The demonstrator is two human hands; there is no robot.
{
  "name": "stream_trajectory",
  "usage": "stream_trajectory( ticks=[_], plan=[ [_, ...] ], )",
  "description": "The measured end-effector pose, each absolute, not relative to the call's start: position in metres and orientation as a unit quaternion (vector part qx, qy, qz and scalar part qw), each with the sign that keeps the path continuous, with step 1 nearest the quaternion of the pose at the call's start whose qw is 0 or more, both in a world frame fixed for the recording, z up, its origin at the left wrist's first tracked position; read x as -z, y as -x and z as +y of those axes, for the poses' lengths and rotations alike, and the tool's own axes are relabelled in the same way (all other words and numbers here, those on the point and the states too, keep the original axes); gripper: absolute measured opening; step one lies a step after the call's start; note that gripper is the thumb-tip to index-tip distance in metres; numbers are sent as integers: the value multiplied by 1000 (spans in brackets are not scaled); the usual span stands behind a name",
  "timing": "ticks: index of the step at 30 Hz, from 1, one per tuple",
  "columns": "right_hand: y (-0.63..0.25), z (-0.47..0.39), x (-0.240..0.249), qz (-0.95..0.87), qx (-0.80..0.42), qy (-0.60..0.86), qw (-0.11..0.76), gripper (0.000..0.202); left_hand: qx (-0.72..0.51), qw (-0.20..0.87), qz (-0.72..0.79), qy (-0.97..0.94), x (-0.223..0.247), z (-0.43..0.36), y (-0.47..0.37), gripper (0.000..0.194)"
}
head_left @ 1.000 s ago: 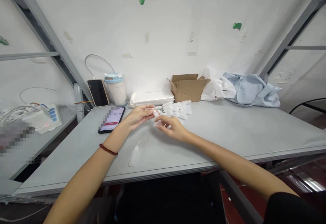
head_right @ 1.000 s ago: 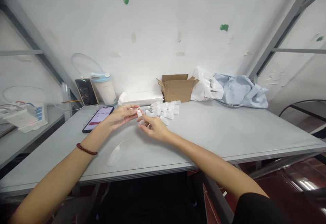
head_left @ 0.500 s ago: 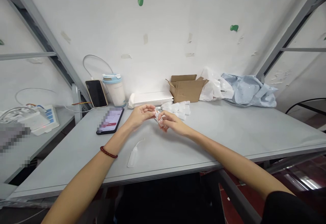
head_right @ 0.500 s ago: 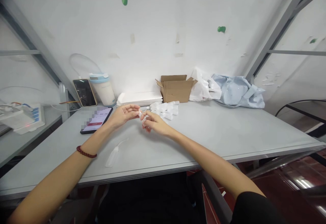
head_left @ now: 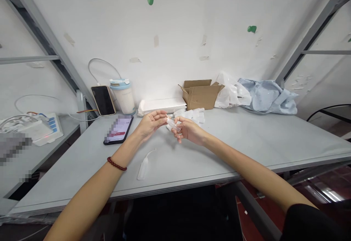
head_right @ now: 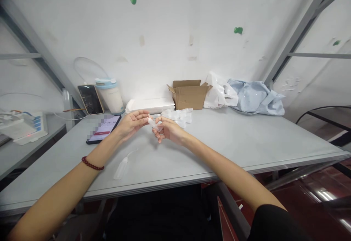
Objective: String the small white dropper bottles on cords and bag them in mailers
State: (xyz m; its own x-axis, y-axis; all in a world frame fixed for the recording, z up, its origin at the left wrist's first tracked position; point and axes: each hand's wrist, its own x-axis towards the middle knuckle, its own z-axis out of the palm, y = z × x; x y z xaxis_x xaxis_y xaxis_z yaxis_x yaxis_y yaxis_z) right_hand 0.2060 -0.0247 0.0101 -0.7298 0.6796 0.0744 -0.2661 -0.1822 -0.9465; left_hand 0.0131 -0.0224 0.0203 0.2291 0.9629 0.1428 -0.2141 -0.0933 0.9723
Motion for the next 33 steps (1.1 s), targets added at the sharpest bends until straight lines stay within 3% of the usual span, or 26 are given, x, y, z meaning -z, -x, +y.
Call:
stream_trajectory(
  ticks=[12,21,28,33],
  plan=[
    [-204,-23,-8,-525,-771,179,314,12,-482,552,386,-560,-24,-25,-14,37],
    [-205,-20,-2,-533,-763,180,318,16,-458,532,365,-612,-20,-24,-11,47],
    [-205,-22,-6,-540,-754,193,321,19,-450,488,385,-641,-19,-23,-12,36],
    [-206,-24,-6,-598,-710,228,294,32,-444,483,389,-647,-24,-29,-18,35]
  ],
)
